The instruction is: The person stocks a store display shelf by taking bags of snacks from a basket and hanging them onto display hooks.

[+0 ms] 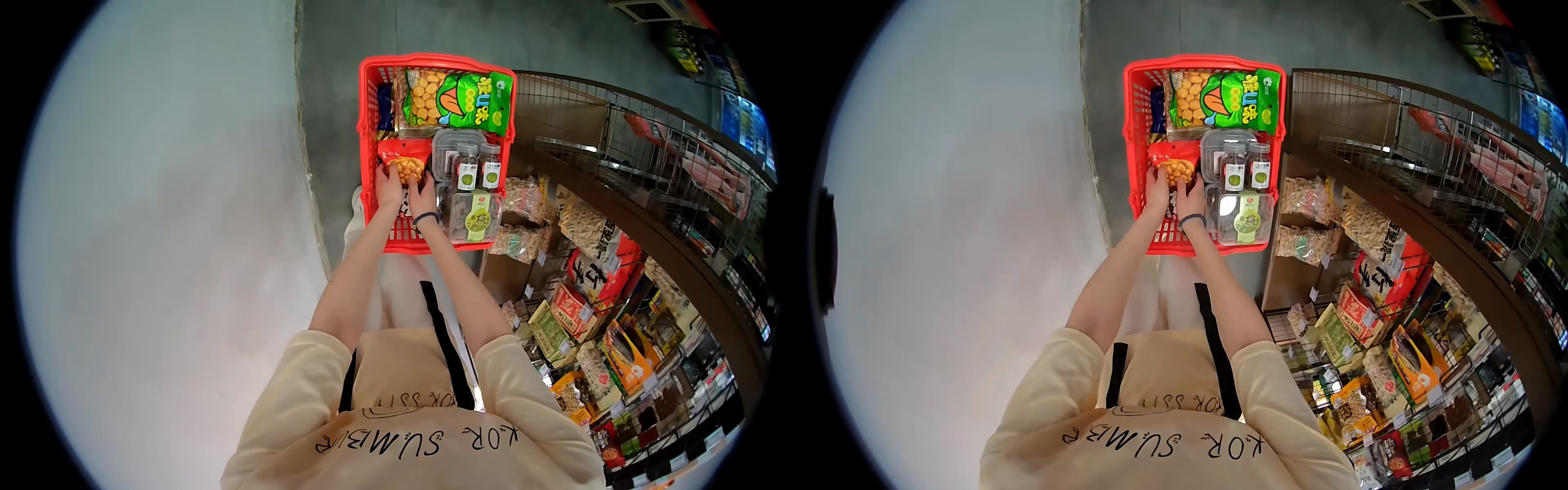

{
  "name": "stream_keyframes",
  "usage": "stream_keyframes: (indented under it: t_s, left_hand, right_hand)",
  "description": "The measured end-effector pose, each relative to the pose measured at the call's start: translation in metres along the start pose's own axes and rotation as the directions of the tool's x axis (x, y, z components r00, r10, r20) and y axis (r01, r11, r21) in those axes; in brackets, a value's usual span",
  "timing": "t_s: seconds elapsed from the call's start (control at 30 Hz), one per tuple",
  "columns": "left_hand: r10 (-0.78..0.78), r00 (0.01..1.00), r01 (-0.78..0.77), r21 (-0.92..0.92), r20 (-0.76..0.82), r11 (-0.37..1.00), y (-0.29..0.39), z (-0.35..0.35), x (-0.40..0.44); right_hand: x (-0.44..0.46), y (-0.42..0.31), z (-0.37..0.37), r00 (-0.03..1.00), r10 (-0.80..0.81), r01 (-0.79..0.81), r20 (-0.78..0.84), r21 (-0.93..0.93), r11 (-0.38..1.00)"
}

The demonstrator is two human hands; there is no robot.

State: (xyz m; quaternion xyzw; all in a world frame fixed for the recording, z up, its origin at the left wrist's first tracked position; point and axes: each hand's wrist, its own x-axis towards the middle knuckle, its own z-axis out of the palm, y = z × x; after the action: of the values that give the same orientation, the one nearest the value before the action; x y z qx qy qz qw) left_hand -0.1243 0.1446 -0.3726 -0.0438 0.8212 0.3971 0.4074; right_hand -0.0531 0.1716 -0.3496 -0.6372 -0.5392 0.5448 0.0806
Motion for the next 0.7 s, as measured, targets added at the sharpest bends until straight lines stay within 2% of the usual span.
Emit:
stream_keyframes:
  t_s: [0.07,0.13,0.2,0.27,0.3,0.37,0.47,0.53,0.6,0.7]
  left_hand:
    - [-0.017,1.0,0.016,-0.02,-0.02,1.0,0.005,0.004,-0.001]
    - [-0.113,0.993,0.111,-0.046,-0.044,0.993,0.008,0.004,0.0]
    - [-0.124,0.991,0.123,-0.031,-0.04,0.992,0.003,0.005,-0.001]
    - [-0.204,0.976,0.189,-0.163,-0.079,0.968,-0.005,0.01,0.0]
    - [-0.201,0.977,0.187,-0.159,-0.077,0.969,-0.003,0.009,-0.004]
    - [-0.182,0.982,0.16,-0.3,-0.049,0.94,0.01,0.004,-0.019]
    - [-0.141,0.988,0.113,-0.332,-0.061,0.936,0.033,-0.008,-0.044]
    - [-0.099,0.995,0.083,-0.328,-0.031,0.941,0.039,-0.016,-0.056]
    - [-0.048,0.995,0.019,-0.314,-0.083,0.949,0.047,-0.021,-0.065]
    - [-0.004,0.999,-0.009,-0.34,-0.039,0.94,0.056,-0.036,-0.082]
  right_hand:
    - [0.0,0.003,0.003,0.999,-0.038,0.038,-0.02,-0.021,0.999]
    - [-0.002,0.003,0.003,0.999,-0.03,0.036,0.037,-0.156,0.987]
    - [-0.003,0.002,0.003,0.998,-0.034,0.043,0.054,-0.167,0.985]
    - [-0.006,-0.002,0.003,0.992,-0.124,0.121,-0.006,-0.165,0.979]
    - [-0.006,-0.005,0.0,0.992,-0.123,0.12,-0.01,-0.161,0.98]
    - [-0.007,-0.009,-0.009,0.994,0.012,-0.013,0.109,0.013,1.0]
    - [-0.013,-0.013,-0.012,0.995,0.035,-0.037,0.093,0.02,0.999]
    - [-0.017,-0.016,-0.014,0.996,-0.012,0.006,0.091,0.069,0.998]
    - [-0.023,-0.025,-0.018,0.991,-0.014,-0.001,0.132,0.115,0.993]
    - [-0.041,-0.043,-0.026,0.991,-0.059,0.034,0.117,0.202,0.979]
